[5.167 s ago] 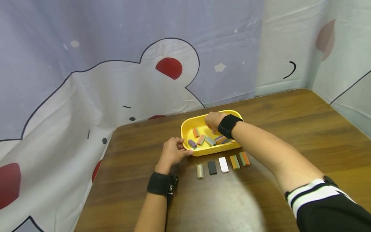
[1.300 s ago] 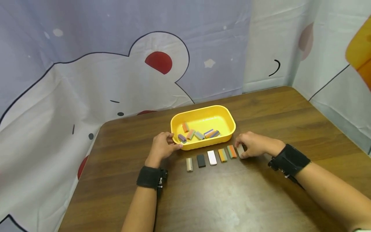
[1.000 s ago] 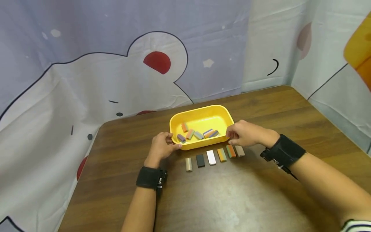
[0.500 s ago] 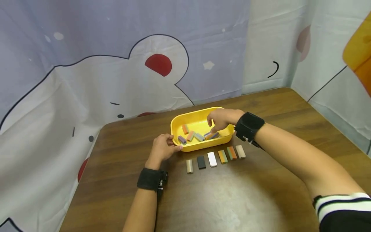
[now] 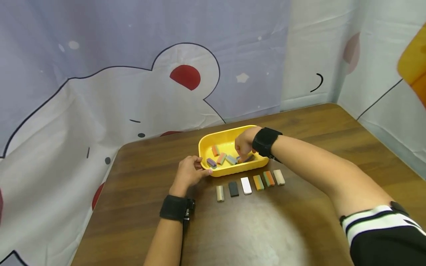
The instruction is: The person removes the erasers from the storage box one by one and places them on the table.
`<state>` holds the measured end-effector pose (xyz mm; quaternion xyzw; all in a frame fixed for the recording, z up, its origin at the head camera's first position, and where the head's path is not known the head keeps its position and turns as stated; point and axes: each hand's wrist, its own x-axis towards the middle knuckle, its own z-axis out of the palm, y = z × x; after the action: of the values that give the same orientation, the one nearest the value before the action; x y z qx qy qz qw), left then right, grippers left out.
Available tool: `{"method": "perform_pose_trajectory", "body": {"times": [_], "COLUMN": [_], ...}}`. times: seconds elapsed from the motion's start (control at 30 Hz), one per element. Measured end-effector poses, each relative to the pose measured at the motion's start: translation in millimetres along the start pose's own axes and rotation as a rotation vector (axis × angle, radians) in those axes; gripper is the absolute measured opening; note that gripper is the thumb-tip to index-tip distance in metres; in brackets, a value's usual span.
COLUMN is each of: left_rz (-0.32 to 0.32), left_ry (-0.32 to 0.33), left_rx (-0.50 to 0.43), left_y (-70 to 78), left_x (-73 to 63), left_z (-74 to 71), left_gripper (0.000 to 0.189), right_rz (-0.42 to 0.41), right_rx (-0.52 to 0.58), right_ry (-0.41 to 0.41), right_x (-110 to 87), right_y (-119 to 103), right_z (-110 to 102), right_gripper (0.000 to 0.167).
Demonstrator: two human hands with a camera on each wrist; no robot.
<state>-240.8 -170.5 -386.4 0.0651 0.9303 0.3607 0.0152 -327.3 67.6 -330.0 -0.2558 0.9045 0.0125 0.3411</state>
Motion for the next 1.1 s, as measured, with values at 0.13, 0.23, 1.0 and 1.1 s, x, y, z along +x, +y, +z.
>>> {"method": "perform_pose_trajectory", "body": {"times": [0.13, 0.23, 1.0, 1.1], "left_rz": [0.008, 0.013, 0.016, 0.016], "left_ry": [-0.002, -0.004, -0.005, -0.007], "left_rx": [0.003, 0.007, 0.026, 0.028], "left_y": [1.3, 2.4, 2.0, 2.5], "left_x": [0.4, 0.5, 2.5, 3.8], "left_z": [0.2, 0.6, 1.4, 2.3], "left_gripper": [0.059, 0.059, 0.059, 0.059], "right_rz": [-0.012, -0.008, 0.024, 0.008], "right_rx": [-0.080, -0.166, -0.229, -0.195], "right_ry": [0.017, 0.059, 0.101, 0.120], "right_x": [4.7, 7.9, 15.0, 13.1], "right_y": [-1, -2, -9, -5], "right_z": [6, 11, 16, 13], "right_gripper": [0.049, 0.050, 0.047, 0.045]}}
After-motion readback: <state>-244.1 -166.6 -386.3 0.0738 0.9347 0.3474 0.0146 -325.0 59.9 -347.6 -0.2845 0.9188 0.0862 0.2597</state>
